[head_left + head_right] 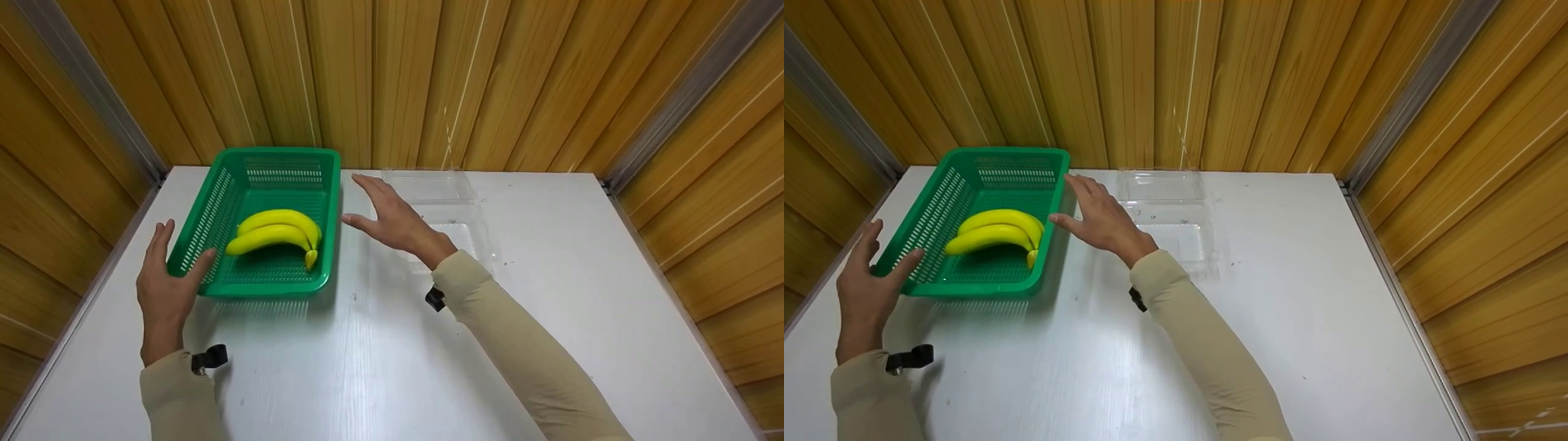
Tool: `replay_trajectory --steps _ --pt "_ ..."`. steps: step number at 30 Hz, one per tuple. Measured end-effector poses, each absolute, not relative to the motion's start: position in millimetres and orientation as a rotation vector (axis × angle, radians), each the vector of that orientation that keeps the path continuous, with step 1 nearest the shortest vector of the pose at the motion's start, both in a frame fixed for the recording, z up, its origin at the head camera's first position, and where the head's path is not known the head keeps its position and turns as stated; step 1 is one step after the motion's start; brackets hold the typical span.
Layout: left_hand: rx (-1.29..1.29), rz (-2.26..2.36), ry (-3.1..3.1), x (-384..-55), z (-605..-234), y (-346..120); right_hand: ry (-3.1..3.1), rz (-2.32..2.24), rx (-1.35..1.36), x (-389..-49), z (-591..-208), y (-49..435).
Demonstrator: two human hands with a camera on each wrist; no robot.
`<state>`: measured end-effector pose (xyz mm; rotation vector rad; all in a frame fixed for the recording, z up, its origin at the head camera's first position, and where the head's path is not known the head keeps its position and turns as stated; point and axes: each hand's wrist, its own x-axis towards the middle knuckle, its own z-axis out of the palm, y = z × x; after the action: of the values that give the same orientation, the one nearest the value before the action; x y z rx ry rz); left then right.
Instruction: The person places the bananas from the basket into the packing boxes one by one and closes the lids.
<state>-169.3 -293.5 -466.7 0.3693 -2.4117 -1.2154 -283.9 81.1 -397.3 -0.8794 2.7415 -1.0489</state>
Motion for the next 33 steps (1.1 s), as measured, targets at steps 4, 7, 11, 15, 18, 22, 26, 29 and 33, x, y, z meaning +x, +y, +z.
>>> replay_trajectory --steps 4,7,11,15,18,22,26,29,33 --pt "0.356 -1.239 -2.410 -167.4 -474.5 -297.0 2.741 -1.039 -0.847 -284.5 -398.7 81.4" --pt "0.327 -1.264 -2.398 -166.4 -479.8 -299.1 2.740 -1.036 -0.847 -285.0 -399.5 80.4" --pt "0.279 -1.291 -2.361 -166.9 -484.8 -300.3 2.729 -1.034 -0.862 -285.5 -400.5 78.3" --pt "0.251 -1.294 -2.313 -168.3 -488.8 -300.0 2.723 -1.039 -0.860 -285.5 -400.8 76.8" --pt "0.214 -1.288 -2.261 -171.3 -492.5 -299.2 2.729 -1.042 -0.845 -285.3 -401.6 76.3" --pt "0.164 -1.310 -2.183 -174.4 -499.4 -297.9 2.716 -1.037 -0.850 -284.9 -404.3 74.7" --pt "0.150 -1.345 -2.132 -173.9 -505.9 -297.5 2.698 -1.049 -0.879 -285.0 -406.4 71.4" --pt "0.166 -1.368 -2.120 -172.0 -508.7 -298.5 2.691 -1.044 -0.880 -285.7 -406.6 67.7" --pt "0.200 -1.380 -2.121 -168.7 -509.5 -302.0 2.675 -1.013 -0.872 -287.1 -404.6 61.2"
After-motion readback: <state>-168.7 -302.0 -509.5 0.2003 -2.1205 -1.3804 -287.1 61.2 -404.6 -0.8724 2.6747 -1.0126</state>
